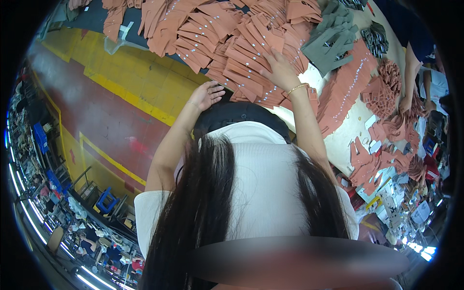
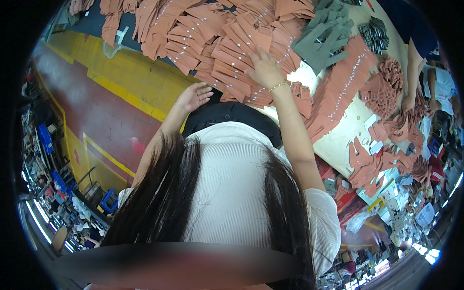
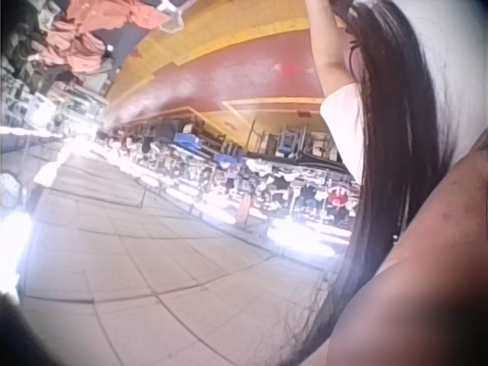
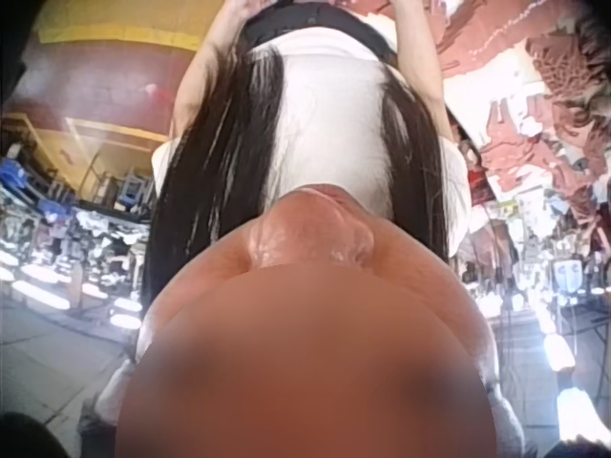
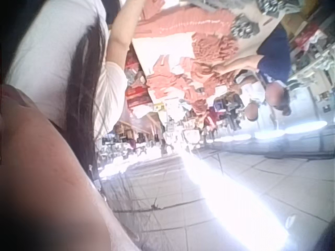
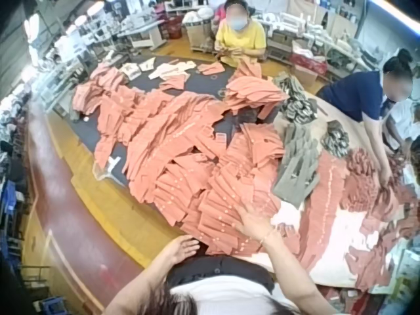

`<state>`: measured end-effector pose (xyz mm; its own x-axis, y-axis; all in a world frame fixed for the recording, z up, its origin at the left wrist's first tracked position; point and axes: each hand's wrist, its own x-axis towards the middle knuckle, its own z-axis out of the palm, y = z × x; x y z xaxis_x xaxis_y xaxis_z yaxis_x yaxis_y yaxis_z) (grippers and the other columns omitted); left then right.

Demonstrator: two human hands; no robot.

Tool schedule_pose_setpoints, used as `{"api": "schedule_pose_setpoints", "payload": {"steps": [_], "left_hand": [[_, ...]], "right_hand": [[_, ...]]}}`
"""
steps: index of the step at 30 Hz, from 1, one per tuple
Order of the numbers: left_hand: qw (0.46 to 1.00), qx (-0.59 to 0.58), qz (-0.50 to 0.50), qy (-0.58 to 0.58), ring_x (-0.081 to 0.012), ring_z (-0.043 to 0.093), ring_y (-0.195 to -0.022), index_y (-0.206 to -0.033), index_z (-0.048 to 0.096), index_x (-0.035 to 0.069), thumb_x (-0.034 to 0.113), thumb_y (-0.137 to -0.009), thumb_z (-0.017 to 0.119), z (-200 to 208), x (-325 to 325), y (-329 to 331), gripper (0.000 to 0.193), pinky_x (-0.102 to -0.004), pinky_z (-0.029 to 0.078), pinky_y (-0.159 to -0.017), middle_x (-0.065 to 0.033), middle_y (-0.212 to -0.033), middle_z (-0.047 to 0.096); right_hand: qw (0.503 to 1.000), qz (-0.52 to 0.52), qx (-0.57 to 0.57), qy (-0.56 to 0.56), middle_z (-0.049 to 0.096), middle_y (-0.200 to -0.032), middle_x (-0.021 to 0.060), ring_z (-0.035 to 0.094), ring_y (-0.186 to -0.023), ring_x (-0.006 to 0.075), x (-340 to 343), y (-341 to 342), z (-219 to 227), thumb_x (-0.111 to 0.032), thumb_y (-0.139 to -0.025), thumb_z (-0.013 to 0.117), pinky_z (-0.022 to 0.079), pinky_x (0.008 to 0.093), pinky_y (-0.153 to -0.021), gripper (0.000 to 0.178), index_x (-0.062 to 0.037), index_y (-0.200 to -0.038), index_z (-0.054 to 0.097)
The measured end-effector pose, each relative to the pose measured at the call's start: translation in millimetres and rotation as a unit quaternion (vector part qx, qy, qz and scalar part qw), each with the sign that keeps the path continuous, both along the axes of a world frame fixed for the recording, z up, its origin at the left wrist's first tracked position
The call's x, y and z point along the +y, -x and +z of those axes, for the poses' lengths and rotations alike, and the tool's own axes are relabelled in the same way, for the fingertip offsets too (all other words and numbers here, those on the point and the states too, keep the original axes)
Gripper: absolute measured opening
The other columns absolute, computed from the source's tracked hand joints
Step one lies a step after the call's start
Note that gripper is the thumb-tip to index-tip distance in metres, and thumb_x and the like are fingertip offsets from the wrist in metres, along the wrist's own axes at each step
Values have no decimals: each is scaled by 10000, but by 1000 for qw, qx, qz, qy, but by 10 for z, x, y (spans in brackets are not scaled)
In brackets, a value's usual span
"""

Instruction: The person repeatedly picks up small terracotta-colored fabric pieces with white dots from a table and stacks them into neat piles. The person also moves some pieces aside to reach others and occasionally adjusts the alignment of the stacks.

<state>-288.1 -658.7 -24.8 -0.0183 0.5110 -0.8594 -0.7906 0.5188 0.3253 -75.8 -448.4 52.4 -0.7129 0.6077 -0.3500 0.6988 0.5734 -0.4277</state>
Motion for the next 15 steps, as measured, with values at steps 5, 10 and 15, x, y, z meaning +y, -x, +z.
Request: {"api": "schedule_pose_setpoints", "payload": {"steps": [5, 10, 15], "left_hand": [[1000, -19, -9, -2, -254, 576, -1005, -1134, 496, 78, 284, -922, 463, -24, 155, -56, 298, -361, 470, -824, -133, -1126, 573], [999, -35, -22, 10, -242, 594, -916, -1074, 520, 75, 254, -925, 457, -43, 321, -91, 241, -349, 482, -769, -119, -1039, 609], [996, -76, -27, -24, -167, 577, -695, -1064, 560, 93, 246, -917, 483, -72, 379, 16, 225, -345, 481, -763, -72, -905, 649]], "right_hand": [[999, -8, 47, 10, 293, -1449, 142, 343, -1287, 378, 1, -115, -70, -326, -799, 639, 342, 476, -1026, 576, -156, -1315, 448], [998, -12, 65, 15, 308, -1441, 139, 377, -1264, 371, -4, -185, -94, -312, -795, 641, 364, 465, -1009, 564, -146, -1303, 460], [998, -12, 49, 28, 300, -1444, 150, 381, -1265, 351, -16, -146, -16, -281, -806, 635, 360, 418, -1017, 556, -112, -1304, 455]]}}
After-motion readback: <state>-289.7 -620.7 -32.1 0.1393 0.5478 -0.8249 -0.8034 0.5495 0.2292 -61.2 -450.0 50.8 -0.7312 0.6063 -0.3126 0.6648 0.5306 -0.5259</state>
